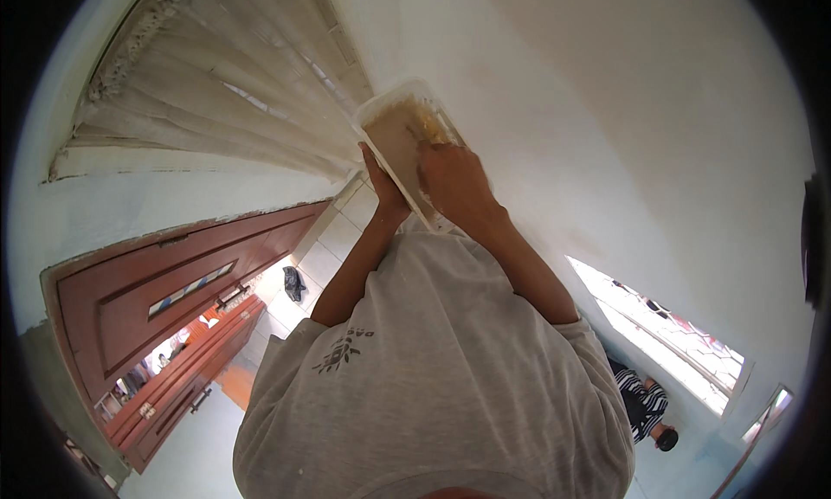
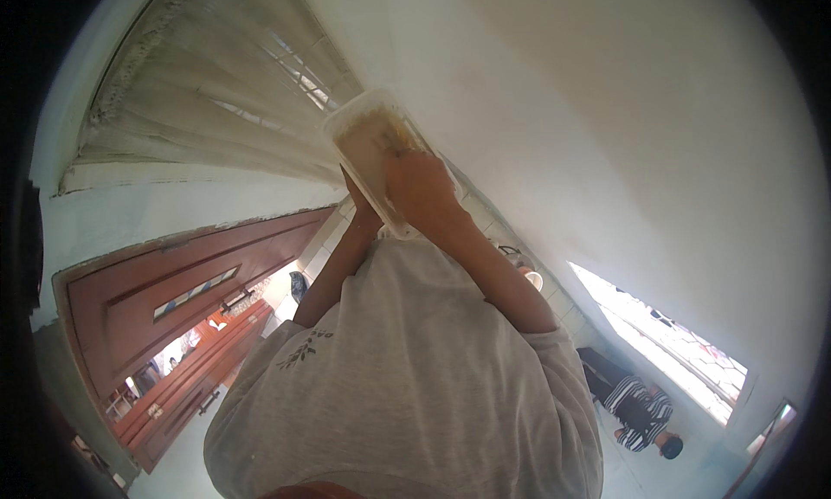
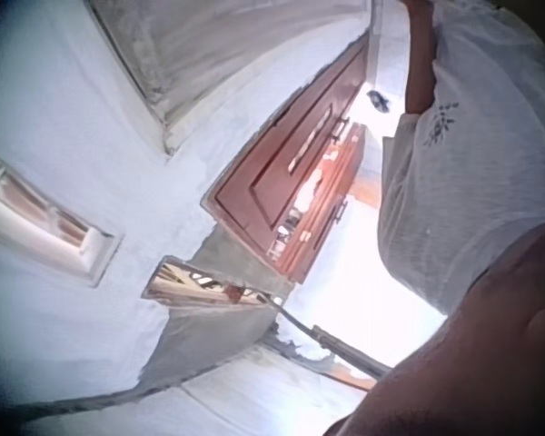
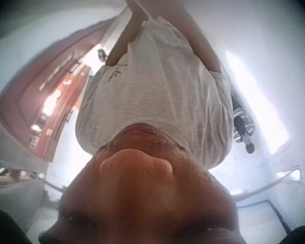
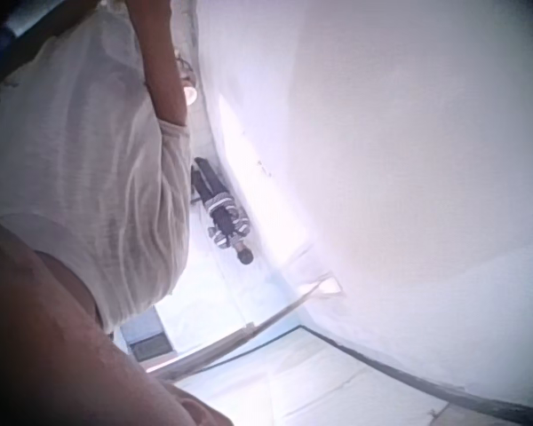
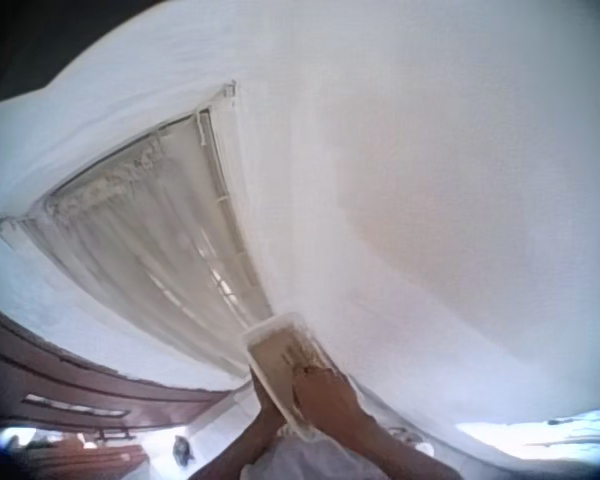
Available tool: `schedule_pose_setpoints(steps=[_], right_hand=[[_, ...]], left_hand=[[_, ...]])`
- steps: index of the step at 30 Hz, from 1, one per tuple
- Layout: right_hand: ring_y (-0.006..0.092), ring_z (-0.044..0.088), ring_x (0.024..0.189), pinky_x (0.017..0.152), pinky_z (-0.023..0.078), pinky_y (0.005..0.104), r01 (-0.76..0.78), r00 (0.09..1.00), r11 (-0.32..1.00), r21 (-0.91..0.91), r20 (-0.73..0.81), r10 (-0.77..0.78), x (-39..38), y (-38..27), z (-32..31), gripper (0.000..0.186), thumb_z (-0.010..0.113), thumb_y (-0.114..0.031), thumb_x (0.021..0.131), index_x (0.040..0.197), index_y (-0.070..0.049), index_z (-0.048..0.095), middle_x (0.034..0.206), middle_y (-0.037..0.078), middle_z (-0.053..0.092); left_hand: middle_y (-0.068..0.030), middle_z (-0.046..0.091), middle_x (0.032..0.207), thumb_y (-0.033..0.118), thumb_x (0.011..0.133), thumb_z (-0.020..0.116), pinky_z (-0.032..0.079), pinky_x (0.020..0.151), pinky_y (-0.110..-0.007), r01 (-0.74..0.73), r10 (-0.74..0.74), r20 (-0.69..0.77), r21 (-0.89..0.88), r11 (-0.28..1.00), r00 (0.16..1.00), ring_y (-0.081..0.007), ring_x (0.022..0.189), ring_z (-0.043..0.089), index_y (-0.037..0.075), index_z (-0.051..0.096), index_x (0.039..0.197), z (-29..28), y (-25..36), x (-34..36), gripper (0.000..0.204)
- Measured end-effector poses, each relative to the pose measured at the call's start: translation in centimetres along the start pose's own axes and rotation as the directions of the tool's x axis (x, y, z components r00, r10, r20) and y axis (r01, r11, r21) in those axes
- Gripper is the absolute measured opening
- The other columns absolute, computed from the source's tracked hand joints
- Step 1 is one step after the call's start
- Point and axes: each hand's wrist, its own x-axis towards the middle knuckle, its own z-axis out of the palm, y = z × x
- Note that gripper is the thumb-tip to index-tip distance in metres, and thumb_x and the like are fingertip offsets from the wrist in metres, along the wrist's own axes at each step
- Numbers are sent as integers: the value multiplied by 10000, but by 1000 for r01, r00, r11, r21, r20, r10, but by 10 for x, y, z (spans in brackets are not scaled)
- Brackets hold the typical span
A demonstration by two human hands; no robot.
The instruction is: The person applies a light-colored compound to a wall near window frames using a spreader, repeatedly scooping the material from a plastic container.
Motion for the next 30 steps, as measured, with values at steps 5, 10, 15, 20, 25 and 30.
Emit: schedule_pose_setpoints(steps=[5,10,15,20,25,30], right_hand=[[363,686,718,674,559,464,-35,991,983,179,-121,58,-8,-4,-36,140,671,-76,846,936,21,626,823,192,691],[386,662,673,643,541,471,-54,975,998,25,-215,59,-12,8,-21,144,662,-104,888,891,35,625,754,213,662],[390,657,664,649,542,481,46,987,988,148,-162,-21,-18,14,-26,146,680,-104,863,926,21,637,750,191,667],[362,646,643,641,532,465,31,972,993,113,-235,-4,-37,24,-20,142,654,-78,898,1008,11,659,722,165,649],[352,656,708,661,536,454,-20,987,991,131,-155,41,-48,17,-29,393,648,-55,871,1261,-12,625,798,180,647],[392,688,753,697,562,493,-39,993,996,79,-111,48,-59,21,-24,209,665,-110,856,1023,16,656,773,192,680]], left_hand=[[-57,560,1375,689,1041,274,468,1091,-388,-52,58,103,-54,997,993,-214,1272,549,144,448,1483,-17,-14,13,722],[-49,535,1415,677,1045,282,444,1115,-398,-120,114,51,149,982,992,-224,1302,529,146,422,1504,21,-15,4,715],[-54,506,1476,684,1044,262,403,1152,-412,53,-49,44,-103,993,998,-239,1342,496,144,379,1541,15,-26,4,743],[-59,512,1467,696,1040,241,401,1152,-413,-42,24,145,125,991,989,-236,1336,498,149,384,1536,2,-39,9,751],[-63,529,1438,675,1053,228,419,1135,-404,134,-126,79,-111,985,989,-226,1315,517,156,393,1526,15,-39,-4,721],[-55,536,1428,668,1055,238,433,1125,-415,-129,89,130,339,932,988,-231,1303,526,165,422,1502,10,-51,-9,698]])
